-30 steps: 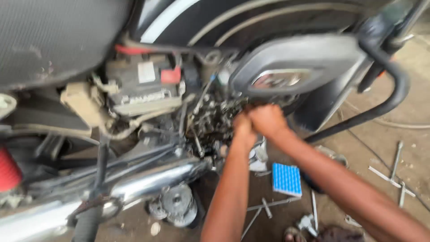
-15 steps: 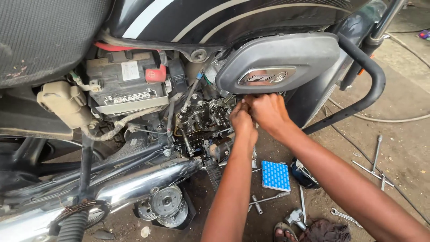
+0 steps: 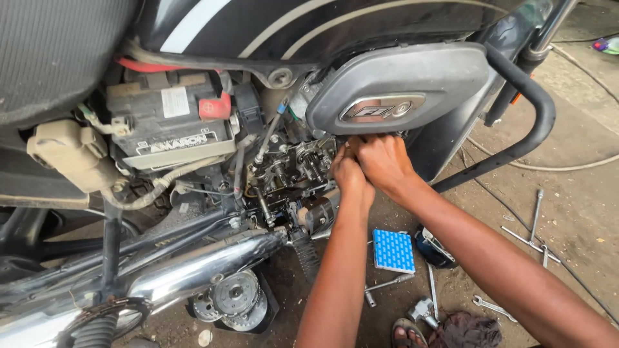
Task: Repairing the engine components and valve assembly of a motorcycle using hand tools.
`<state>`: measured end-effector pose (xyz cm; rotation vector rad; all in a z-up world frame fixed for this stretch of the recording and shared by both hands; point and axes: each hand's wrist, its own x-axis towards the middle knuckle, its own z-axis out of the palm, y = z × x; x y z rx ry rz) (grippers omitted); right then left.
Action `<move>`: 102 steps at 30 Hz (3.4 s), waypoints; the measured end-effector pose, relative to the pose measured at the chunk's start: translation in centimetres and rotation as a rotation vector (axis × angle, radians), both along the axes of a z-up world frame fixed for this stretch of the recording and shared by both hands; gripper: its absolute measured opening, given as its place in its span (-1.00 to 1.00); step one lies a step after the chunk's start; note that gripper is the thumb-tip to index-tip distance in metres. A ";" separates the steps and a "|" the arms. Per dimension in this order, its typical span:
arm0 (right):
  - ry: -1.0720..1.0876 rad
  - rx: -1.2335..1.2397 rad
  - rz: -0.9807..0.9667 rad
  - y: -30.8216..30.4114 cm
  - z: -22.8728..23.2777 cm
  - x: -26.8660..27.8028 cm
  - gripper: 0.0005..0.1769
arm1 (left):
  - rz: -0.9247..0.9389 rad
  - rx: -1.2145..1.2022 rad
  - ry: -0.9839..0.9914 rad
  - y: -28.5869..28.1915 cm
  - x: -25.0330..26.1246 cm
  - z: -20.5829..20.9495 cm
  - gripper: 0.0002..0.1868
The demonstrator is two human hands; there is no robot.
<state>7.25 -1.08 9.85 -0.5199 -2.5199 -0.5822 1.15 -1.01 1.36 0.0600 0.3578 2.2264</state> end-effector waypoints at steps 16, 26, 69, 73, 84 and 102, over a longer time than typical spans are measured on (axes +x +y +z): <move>0.063 0.018 0.010 -0.1 -0.3 -1.1 -0.71 | -0.071 -0.025 -0.114 0.2 -1.0 -0.6 -0.69; 0.169 -0.328 -0.040 0.4 1.1 0.9 -0.72 | 0.071 -0.070 0.009 2.5 1.7 -0.7 -0.72; 0.145 -0.201 0.068 -1.0 1.2 -0.3 -0.79 | 0.013 -0.105 -0.066 -0.4 -0.4 0.3 -0.73; 0.046 -0.086 -0.012 0.2 -0.4 -0.7 -0.82 | 0.011 -0.060 -0.042 -0.4 -0.6 -0.1 -0.73; -0.053 0.015 -0.085 1.1 -1.4 -1.0 -0.84 | 0.002 0.009 -0.101 0.2 -0.5 -0.6 -0.74; -0.345 -0.059 -0.153 1.8 -2.0 -1.9 -0.88 | -0.139 0.159 0.012 2.9 -2.7 -4.7 -0.56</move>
